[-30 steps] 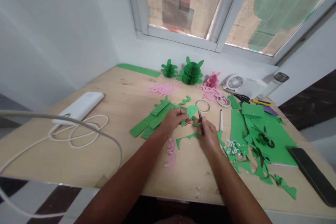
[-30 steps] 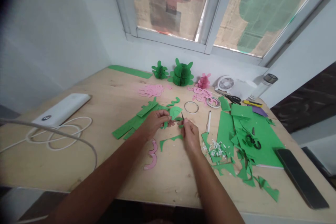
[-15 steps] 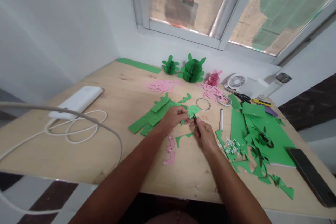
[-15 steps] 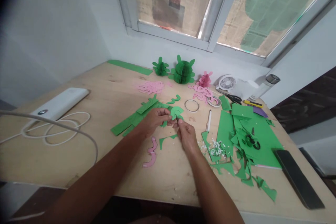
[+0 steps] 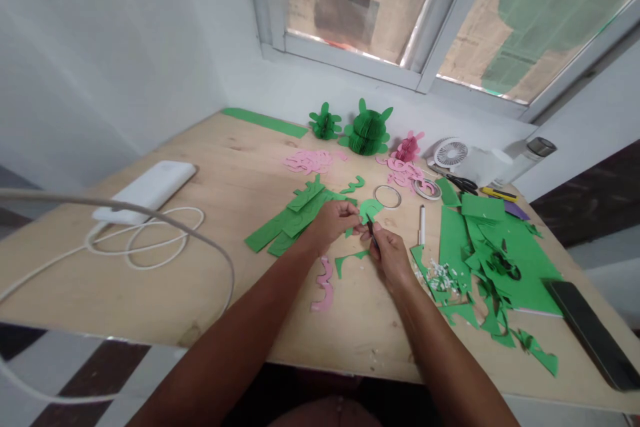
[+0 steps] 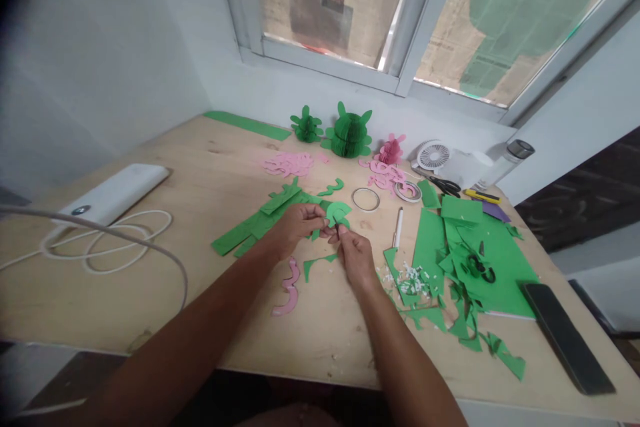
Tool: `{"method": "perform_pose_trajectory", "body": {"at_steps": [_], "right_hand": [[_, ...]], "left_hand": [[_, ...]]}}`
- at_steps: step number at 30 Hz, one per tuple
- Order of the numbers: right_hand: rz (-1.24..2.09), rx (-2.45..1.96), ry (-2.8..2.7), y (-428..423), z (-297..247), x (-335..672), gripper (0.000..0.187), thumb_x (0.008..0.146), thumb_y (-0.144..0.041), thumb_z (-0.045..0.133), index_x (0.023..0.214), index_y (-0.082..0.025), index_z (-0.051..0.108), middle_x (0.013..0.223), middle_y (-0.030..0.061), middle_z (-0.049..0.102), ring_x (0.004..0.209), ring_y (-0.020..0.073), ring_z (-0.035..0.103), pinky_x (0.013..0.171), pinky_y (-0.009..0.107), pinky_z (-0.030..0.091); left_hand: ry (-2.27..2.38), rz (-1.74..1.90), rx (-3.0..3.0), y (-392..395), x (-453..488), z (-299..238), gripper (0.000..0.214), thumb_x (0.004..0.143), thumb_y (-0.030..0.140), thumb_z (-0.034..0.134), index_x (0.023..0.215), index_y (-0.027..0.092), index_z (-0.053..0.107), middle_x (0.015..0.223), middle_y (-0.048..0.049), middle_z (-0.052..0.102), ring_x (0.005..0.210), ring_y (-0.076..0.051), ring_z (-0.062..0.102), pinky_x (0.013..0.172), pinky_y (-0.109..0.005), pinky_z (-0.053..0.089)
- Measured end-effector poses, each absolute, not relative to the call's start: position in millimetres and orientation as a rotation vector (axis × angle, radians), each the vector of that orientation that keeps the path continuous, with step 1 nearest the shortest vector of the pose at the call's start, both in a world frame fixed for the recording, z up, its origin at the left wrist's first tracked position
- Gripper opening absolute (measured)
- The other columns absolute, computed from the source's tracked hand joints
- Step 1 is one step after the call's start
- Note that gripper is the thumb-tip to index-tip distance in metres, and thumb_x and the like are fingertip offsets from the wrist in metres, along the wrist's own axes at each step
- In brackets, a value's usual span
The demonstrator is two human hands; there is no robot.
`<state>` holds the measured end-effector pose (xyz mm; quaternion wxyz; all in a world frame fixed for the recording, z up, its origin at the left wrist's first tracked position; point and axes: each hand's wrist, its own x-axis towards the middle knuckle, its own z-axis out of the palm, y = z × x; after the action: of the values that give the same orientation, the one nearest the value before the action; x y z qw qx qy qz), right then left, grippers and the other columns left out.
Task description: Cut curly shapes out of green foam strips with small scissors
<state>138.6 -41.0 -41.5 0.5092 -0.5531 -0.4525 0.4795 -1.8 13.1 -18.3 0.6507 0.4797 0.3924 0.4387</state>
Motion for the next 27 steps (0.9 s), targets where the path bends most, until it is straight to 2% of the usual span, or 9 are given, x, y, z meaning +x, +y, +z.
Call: {"method": "perform_pose_trajectory", "body": {"at_steps": [14, 27], "right_hand": [[1.175, -1.324, -1.075, -41.0, -42.4, 139.4, 0.053, 0.076, -0.069, 0.059, 0.069, -0.016, 0.062, 0.038, -0.0093, 0.033, 0.038, 0.0071, 0.02, 0.041, 0.025, 0.01], [1.155, -1.332, -1.091, -41.6, -41.4, 138.6, 0.054, 0.076, -0.069, 0.059, 0.069, -0.016, 0.062, 0.039, -0.0094, 0.032, 0.038, 0.0076, 0.02, 0.042, 0.026, 0.01]], "left_hand": [[0.908, 0.978, 1.084, 12.7, -1.0, -16.1, 0.009, 0.061, 0.016, 0.065, 0.06, 0.017, 0.056, 0.053, 0.0015, 0.065, 0.051, -0.011, 0.059, 0.054, -0.022, 0.044], [0.916, 0.973, 1.097, 12.3, -1.5, -15.9, 0.011, 0.061, 0.02, 0.068, 0.06, 0.018, 0.057, 0.055, 0.0007, 0.066, 0.053, -0.012, 0.06, 0.054, -0.022, 0.045]]}}
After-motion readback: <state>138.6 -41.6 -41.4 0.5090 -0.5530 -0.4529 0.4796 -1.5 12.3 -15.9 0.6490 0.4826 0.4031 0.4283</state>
